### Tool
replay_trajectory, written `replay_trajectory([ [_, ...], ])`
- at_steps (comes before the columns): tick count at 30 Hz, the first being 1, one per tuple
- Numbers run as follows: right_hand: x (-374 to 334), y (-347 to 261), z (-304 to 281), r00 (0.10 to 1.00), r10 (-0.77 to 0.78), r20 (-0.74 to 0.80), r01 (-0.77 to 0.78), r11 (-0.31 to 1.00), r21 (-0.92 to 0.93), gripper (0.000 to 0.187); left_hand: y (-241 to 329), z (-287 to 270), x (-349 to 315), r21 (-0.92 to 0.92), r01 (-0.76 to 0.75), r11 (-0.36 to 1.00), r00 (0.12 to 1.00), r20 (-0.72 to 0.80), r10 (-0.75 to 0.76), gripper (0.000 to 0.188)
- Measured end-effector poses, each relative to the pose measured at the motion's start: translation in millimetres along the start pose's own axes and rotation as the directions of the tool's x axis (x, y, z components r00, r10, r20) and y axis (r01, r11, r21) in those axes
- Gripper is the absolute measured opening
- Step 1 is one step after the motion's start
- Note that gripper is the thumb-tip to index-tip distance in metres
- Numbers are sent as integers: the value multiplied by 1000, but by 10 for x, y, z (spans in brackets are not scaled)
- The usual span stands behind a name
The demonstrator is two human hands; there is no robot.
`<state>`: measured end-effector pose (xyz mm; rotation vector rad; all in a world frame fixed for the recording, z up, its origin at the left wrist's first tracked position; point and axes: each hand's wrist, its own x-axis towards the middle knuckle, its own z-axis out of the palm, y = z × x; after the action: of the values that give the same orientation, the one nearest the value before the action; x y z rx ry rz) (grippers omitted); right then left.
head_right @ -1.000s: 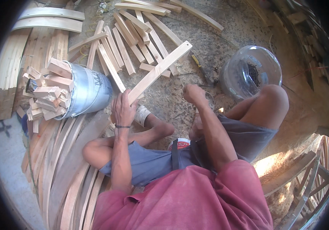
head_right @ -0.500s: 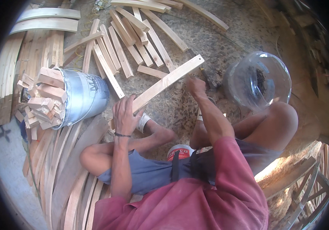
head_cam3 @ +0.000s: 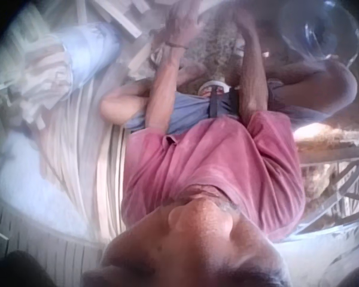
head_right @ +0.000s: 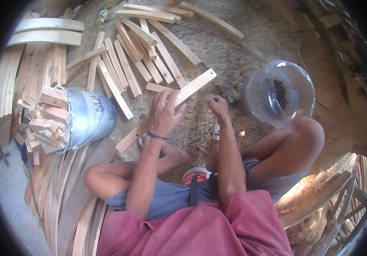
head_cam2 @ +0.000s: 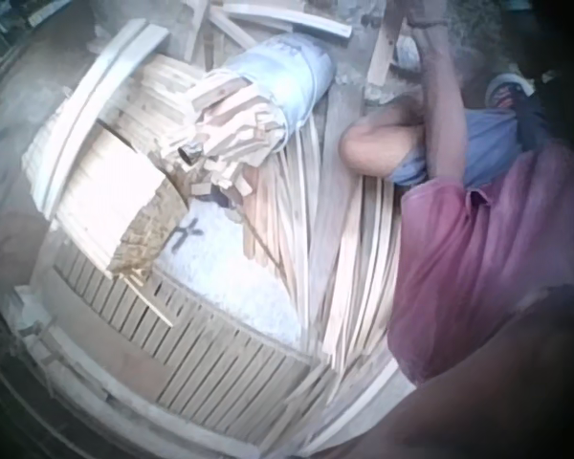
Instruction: The person assembles wooden furniture components by applying glue, positioning wooden slats, and driving nails into the joints using a hammer.
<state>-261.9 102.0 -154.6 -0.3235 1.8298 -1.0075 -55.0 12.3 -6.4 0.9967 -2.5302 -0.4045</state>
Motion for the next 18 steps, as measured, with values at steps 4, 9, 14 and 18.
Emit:
replay_trajectory([
  [4,-532,-290,-162,973,-227,-29,170,629,759,11,340,215,196,-191,-58,980,992,97,78,37],
  [9,-759,-675,-278,882,-433,184,220,725,652,14,469,281,254,-566,128,815,983,184,-27,29],
  [14,-522,-605,-303,960,-278,28,255,912,320,28,351,240,304,-426,153,892,987,116,-114,19],
  [18,404,-31,-341,852,-478,-214,231,710,-665,41,260,344,516,-189,68,980,998,26,-65,13],
])
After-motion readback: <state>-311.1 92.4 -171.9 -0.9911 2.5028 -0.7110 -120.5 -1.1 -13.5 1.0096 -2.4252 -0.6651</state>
